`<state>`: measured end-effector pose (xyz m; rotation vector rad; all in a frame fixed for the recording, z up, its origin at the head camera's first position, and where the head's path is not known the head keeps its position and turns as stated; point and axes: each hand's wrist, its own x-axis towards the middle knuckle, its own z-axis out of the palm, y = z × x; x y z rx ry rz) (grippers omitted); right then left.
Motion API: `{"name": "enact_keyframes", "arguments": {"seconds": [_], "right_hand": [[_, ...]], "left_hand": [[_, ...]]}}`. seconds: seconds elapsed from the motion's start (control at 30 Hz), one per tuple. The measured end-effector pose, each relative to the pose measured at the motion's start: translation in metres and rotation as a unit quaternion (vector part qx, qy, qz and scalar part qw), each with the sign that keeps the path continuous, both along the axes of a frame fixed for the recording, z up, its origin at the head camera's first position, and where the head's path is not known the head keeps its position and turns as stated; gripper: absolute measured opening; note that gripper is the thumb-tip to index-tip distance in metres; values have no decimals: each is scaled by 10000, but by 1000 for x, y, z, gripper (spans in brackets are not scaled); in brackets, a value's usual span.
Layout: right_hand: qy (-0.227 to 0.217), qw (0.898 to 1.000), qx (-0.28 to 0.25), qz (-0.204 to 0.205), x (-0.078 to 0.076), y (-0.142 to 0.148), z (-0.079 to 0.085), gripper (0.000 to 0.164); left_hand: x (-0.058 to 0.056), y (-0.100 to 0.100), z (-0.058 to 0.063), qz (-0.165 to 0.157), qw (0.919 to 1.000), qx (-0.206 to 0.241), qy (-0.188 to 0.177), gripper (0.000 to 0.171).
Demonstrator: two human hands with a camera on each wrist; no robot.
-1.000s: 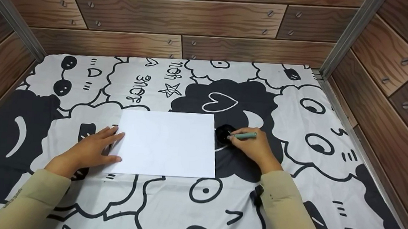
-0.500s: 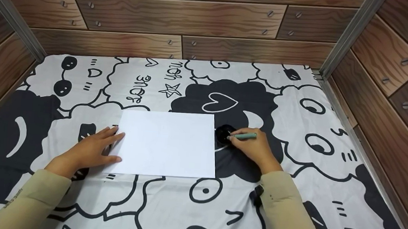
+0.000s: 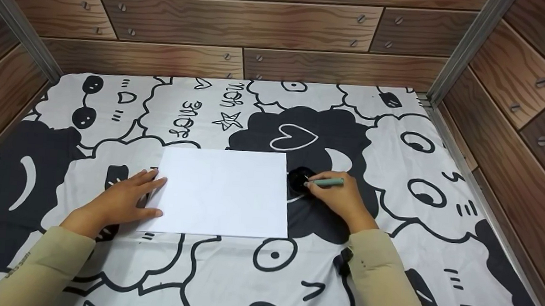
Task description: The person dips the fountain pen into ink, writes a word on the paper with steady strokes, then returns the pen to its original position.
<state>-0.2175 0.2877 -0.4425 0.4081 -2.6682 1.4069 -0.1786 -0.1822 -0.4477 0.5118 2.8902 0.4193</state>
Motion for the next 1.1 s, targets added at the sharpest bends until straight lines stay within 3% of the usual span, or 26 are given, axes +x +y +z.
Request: {"name": "enact_keyframes", "arguments": {"seconds": [0.57,0.9,1.1], "right_hand": [[93,10000,-5,-24,-3,-3,4,13],[261,9995,-125,-93,9,-31,42,13],[269,9995,-88,-105,10,-45,48,13]], "left_hand": [[1,0,3,-45,10000,17,-12,78],[1,-1,2,-12,10000,3,-23,78],[0,1,2,-25,10000,22,-3,78]]}}
